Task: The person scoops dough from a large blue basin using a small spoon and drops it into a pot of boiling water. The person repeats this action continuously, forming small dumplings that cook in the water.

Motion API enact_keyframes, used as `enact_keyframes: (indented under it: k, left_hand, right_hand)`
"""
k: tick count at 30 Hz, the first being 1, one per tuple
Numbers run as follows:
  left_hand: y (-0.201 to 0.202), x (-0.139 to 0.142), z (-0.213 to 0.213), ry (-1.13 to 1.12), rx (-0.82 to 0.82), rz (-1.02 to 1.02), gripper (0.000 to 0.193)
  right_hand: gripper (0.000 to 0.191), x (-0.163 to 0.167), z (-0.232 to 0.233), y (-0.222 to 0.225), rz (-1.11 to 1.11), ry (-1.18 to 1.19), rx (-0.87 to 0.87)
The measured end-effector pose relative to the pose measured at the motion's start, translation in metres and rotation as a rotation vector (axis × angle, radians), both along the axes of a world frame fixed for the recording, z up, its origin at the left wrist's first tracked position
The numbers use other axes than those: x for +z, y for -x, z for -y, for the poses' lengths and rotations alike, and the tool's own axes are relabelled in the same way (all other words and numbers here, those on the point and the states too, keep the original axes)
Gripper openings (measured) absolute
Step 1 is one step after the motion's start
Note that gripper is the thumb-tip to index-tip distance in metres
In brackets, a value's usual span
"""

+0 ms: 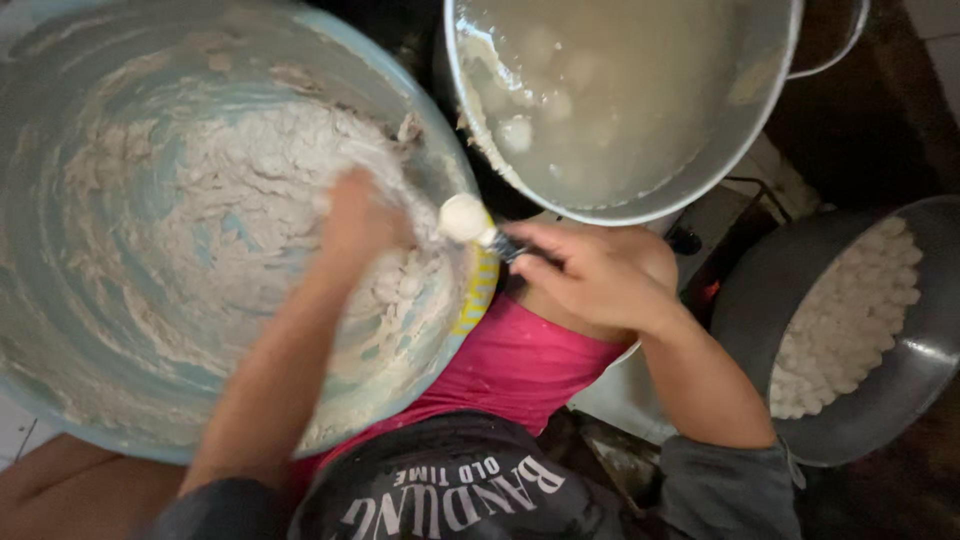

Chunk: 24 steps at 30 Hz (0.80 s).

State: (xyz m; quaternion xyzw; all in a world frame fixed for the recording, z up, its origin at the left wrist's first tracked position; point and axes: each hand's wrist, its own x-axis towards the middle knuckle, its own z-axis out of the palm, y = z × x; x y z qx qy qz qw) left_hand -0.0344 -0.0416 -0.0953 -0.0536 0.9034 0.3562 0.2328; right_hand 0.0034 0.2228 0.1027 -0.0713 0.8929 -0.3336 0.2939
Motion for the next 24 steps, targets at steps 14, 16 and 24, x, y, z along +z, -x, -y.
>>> enact_keyframes:
  k: [14,16,24]
  left_hand:
    - [-0.015,-0.056,-0.01,-0.485,0.359,0.013,0.017]
    - [-0.03,-0.034,-0.017,-0.36,0.123,-0.414,0.025]
    - [0.023,-0.042,-0.018,-1.289,0.787,0.048,0.026]
  right_hand:
    - [0.033,0.008,-0.072,0.026,-0.644,-0.48,-0.232]
    - [0.035,0.007,-0.055,0.016,-0.628,-0.272,-0.234]
    - [0.036,0.008,-0.038,0.002,-0.54,-0.262,-0.205]
